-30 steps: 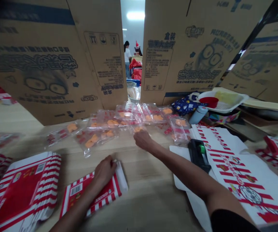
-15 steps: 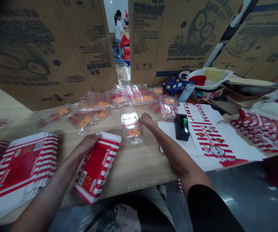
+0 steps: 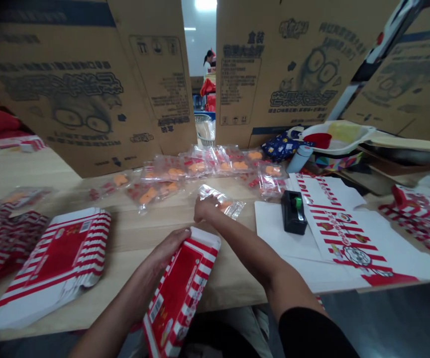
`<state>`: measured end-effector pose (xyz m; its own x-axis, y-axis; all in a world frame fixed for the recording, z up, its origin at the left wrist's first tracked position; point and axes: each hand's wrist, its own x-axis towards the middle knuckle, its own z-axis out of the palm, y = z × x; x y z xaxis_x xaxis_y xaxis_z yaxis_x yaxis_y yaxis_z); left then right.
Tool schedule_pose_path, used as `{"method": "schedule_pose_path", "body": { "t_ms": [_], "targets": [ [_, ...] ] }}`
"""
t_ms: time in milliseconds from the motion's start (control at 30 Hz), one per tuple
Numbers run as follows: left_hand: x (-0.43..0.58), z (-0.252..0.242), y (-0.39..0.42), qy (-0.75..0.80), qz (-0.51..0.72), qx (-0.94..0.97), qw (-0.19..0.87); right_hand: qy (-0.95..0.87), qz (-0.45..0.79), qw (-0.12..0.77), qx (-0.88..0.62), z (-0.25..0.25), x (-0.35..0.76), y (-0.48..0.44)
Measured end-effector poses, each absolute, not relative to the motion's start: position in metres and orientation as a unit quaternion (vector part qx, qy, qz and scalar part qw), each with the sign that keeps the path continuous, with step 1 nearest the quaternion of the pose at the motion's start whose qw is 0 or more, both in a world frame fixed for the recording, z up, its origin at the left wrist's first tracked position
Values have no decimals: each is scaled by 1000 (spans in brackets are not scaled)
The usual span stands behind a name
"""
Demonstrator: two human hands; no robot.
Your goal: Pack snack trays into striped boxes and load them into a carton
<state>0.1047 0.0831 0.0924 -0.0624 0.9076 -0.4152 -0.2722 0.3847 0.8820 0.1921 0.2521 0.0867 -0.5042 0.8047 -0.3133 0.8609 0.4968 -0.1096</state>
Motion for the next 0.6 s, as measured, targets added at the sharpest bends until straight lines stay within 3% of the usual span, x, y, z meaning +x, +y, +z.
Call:
{"method": "schedule_pose_path", "body": {
  "t_ms": [133,267,500,600],
  "targets": [
    [78,94,61,604,527,219,556,840,-101,112,521,84,203,255],
    [61,96,43,637,562,165,501,835,-94,47,540,89,230,264],
    [78,106,28,616,569,182,513,809,-165,-126,550,148,264,281],
    [90,109,33,615,565,183,519,773,-334,-287,457,170,262,271]
  ]
}}
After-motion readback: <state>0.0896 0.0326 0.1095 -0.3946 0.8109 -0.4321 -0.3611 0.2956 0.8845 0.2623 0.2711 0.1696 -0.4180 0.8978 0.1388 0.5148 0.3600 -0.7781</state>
